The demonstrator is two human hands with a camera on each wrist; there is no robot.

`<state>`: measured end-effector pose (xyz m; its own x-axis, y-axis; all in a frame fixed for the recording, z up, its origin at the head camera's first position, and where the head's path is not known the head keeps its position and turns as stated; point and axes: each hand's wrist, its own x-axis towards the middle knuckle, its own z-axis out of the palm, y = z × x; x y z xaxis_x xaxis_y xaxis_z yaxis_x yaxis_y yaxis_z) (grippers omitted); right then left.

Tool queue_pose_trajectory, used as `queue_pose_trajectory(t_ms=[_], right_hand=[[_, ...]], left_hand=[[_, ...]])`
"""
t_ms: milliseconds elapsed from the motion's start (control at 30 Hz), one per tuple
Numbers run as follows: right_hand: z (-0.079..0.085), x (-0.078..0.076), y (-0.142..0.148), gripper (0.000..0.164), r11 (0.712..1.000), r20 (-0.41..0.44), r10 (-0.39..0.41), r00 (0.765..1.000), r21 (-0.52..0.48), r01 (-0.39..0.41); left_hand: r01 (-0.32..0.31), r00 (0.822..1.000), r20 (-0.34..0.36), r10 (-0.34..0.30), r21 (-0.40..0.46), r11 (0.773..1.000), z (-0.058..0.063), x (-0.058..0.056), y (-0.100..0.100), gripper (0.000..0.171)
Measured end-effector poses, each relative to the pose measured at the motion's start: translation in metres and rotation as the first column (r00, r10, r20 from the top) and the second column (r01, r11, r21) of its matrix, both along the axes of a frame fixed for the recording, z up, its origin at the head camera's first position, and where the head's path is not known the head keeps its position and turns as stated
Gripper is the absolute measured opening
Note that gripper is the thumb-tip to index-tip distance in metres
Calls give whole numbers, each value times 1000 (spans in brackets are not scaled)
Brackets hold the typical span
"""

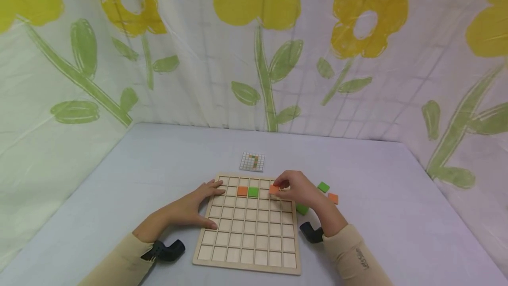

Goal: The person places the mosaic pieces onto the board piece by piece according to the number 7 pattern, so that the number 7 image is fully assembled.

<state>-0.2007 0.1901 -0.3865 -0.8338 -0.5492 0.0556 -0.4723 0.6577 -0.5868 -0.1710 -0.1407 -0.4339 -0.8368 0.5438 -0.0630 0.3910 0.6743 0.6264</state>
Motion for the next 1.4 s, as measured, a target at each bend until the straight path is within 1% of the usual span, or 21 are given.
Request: queue_pose_trajectory(t_ms=[133, 233, 367, 600, 867, 933, 1033, 1167, 1400], right_hand=[[-1, -2, -5, 21, 1000, 47, 5, 999, 4, -5], [1, -4, -9, 20, 1000, 48, 17, 999, 6, -17], [2, -7, -16, 20, 1000, 43, 12, 999, 9, -12], [4, -9, -24, 23, 1000, 91, -13, 996, -7, 13], [-4, -14, -25, 20, 1000, 82, -21, 996, 2, 20], [-7, -14, -24, 20, 1000, 81, -15, 997, -3, 15], [-10, -15, -22, 20, 1000, 78, 14, 997, -17, -13], [-15, -16, -20, 19, 998, 90, 42, 995, -42, -38], [-21, -17, -21, 21, 997, 93, 41, 995, -67, -35]], left_hand=[[7, 1000, 1, -7, -1, 1000, -1, 0, 0, 93], [4, 1000, 1, -4, -4, 1000, -1, 1, 1, 93], [-3, 1000, 2, 3, -1, 1000, 0, 1, 1, 93], [-10, 1000, 2, 10, -5, 1000, 0, 1, 2, 93], [-8, 1000, 2, 8, -8, 1000, 0, 0, 1, 94], [-6, 1000, 2, 6, -6, 1000, 0, 1, 1, 94], [-2, 1000, 0, 2, -3, 1000, 0, 1, 1, 94], [10, 1000, -7, -10, 9, 1000, 1, 1, 1, 94], [25, 1000, -17, -24, 18, 1000, 1, 0, 0, 93]])
